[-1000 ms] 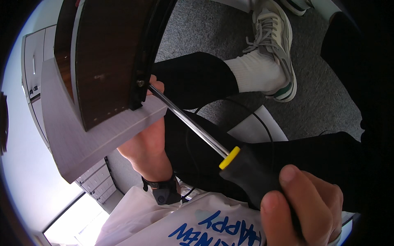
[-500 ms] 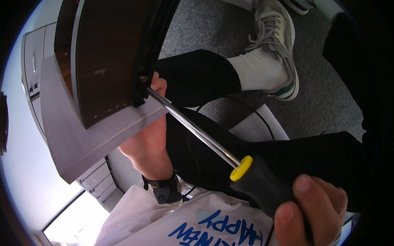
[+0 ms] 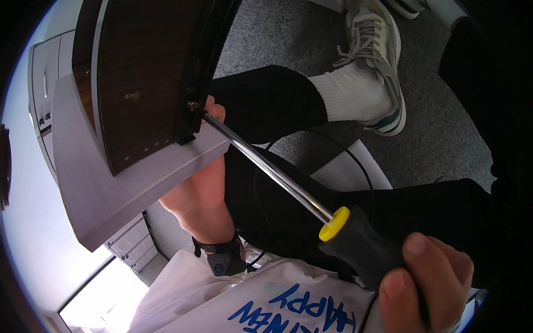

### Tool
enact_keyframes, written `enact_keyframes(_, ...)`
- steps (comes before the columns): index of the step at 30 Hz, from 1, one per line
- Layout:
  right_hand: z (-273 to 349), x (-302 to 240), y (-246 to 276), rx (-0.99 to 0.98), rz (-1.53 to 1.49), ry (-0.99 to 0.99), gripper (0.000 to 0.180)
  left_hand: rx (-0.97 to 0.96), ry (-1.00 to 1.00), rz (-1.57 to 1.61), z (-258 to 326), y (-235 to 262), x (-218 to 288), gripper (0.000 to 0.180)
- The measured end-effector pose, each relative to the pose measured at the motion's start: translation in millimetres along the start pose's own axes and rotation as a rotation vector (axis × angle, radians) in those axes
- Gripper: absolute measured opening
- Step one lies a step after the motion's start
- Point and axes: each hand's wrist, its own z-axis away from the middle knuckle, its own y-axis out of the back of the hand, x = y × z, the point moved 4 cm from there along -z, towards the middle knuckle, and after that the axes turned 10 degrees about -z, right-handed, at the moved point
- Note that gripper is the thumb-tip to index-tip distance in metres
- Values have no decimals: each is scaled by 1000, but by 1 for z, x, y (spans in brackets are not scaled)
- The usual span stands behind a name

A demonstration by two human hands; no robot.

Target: The person assembles a white drawer unit by inserting and tightening screws into the drawer front using a screwdriver. They work on multiple screw locations, repositioning the drawer and using both hands to align and secure the components.

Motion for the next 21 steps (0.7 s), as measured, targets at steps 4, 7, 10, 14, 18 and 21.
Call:
enact_keyframes(4, -1, 0, 0, -4, 0, -3, 83, 10, 0, -7, 0, 0, -1, 36)
enact_keyframes(7, -2, 1, 4, 0, 15, 9, 83, 19, 0, -9, 1, -1, -1, 36)
enact_keyframes(10, -2, 2, 9, -13, 42, 38, 82, 30, -5, -11, 0, -1, -2, 36)
enact_keyframes(14, 0, 4, 11, -51, 110, 57, 79, 49, -8, -8, 0, -3, -3, 35)
enact_keyframes(18, 6, 4, 9, -89, 130, 80, 72, 78, -11, -7, 0, -5, -3, 35)
enact_keyframes(21, 9, 5, 8, -109, 174, 96, 66, 83, -8, -15, -1, -6, -3, 35)
